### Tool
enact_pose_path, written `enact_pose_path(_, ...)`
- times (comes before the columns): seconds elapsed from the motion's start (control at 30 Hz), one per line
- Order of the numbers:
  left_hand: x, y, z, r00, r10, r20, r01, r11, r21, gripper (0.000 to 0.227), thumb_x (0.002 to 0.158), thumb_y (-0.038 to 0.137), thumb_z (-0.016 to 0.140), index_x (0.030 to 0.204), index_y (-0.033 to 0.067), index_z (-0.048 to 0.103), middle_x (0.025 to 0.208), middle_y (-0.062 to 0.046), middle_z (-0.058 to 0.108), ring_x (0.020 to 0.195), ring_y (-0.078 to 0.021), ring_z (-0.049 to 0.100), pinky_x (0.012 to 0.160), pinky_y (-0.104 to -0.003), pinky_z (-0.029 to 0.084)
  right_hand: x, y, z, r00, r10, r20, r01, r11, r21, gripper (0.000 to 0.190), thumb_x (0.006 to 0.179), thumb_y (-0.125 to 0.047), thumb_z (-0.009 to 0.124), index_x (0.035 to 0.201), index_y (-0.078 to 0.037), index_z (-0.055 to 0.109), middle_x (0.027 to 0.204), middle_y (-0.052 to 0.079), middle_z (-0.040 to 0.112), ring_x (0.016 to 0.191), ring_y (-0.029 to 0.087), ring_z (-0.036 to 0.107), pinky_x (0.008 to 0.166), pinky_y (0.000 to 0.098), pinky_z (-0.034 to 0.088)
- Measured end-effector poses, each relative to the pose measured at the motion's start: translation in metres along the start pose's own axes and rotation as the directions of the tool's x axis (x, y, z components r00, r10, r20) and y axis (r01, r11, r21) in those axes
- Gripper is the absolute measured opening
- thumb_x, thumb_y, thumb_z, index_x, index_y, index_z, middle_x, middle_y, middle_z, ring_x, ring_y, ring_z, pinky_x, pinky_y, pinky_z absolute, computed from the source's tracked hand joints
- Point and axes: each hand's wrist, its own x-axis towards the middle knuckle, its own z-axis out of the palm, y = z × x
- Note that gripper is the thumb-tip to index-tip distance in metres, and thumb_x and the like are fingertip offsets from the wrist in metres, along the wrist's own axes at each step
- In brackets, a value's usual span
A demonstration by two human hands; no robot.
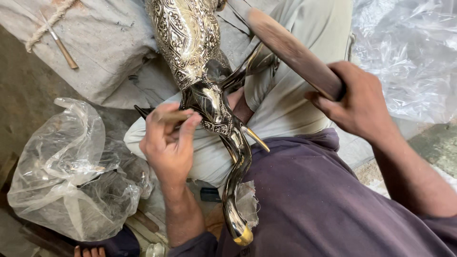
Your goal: The person sits cross-legged on the floor and uses a wooden mallet to repeatedly strike a small metal punch held against a curved, ornate metal object. The person adjusts the punch position and continues hammering the same area throughout the clip.
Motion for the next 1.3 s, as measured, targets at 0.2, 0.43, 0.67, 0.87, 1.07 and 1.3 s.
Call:
enact_pose_path(0.2,0.061,0.037,0.003,0.845,0.094,0.527,-0.208,0.965,0.161,0.037,0.091,0.015,0.082,0.123,0.0087,0.066,0.097,-0.01,0.075,0.076,-0.0221,0.074,0.066,-0.034,0.056,-0.029,-0.001,0.001,0.966,0.249,0.065,-0.247,0.968,-0.043,0.076,0.09,-0.024,0.081,0.15,0.0,0.041,0.096,0.026,0.068,0.083,0.036,0.069,0.074,0.0457,0.055)
enact_pose_path(0.43,0.081,0.055,0.018,0.696,0.111,0.71,-0.33,0.927,0.178,0.04,0.092,0.014,0.077,0.128,0.0101,0.062,0.09,-0.016,0.067,0.084,-0.0387,0.068,0.069,-0.048,0.051,-0.046,-0.013,-0.006,0.974,0.219,-0.056,-0.204,0.957,0.207,0.072,0.086,-0.014,0.07,0.149,-0.003,0.038,0.106,0.021,0.071,0.095,0.032,0.072,0.086,0.045,0.056)
enact_pose_path(0.67,0.086,0.06,0.023,0.651,0.022,0.758,-0.362,0.888,0.285,0.035,0.092,0.018,0.076,0.123,0.0126,0.06,0.084,-0.015,0.063,0.079,-0.0404,0.066,0.061,-0.051,0.05,-0.045,-0.014,-0.004,0.98,0.199,-0.025,-0.18,0.927,0.328,0.063,0.084,-0.011,0.069,0.142,0.0,0.048,0.115,0.017,0.069,0.104,0.029,0.069,0.092,0.0437,0.055)
enact_pose_path(0.87,0.088,0.06,0.024,0.634,0.038,0.773,-0.374,0.889,0.263,0.034,0.092,0.017,0.075,0.121,0.0102,0.059,0.086,-0.015,0.064,0.081,-0.0408,0.066,0.062,-0.051,0.05,-0.046,-0.018,0.005,0.993,0.09,-0.075,-0.082,0.991,0.106,0.056,0.08,-0.004,0.065,0.135,0.0,0.053,0.099,0.017,0.063,0.087,0.03,0.063,0.076,0.046,0.052)
enact_pose_path(1.07,0.09,0.06,0.024,0.62,0.031,0.784,-0.373,0.89,0.26,0.032,0.093,0.017,0.075,0.12,0.0098,0.06,0.085,-0.015,0.064,0.08,-0.0398,0.066,0.064,-0.051,0.051,-0.048,-0.025,0.007,0.985,0.082,-0.152,-0.057,0.985,0.165,0.058,0.081,-0.005,0.065,0.137,-0.001,0.05,0.105,0.015,0.067,0.092,0.028,0.066,0.08,0.0423,0.055)
enact_pose_path(1.3,0.091,0.059,0.024,0.608,0.035,0.793,-0.39,0.883,0.26,0.032,0.091,0.017,0.075,0.118,0.0083,0.059,0.083,-0.016,0.063,0.079,-0.0406,0.066,0.063,-0.051,0.05,-0.052,-0.026,0.001,0.952,0.305,0.005,-0.295,0.917,0.269,0.059,0.079,-0.004,0.064,0.137,-0.003,0.052,0.089,0.014,0.067,0.076,0.027,0.066,0.068,0.0411,0.055)
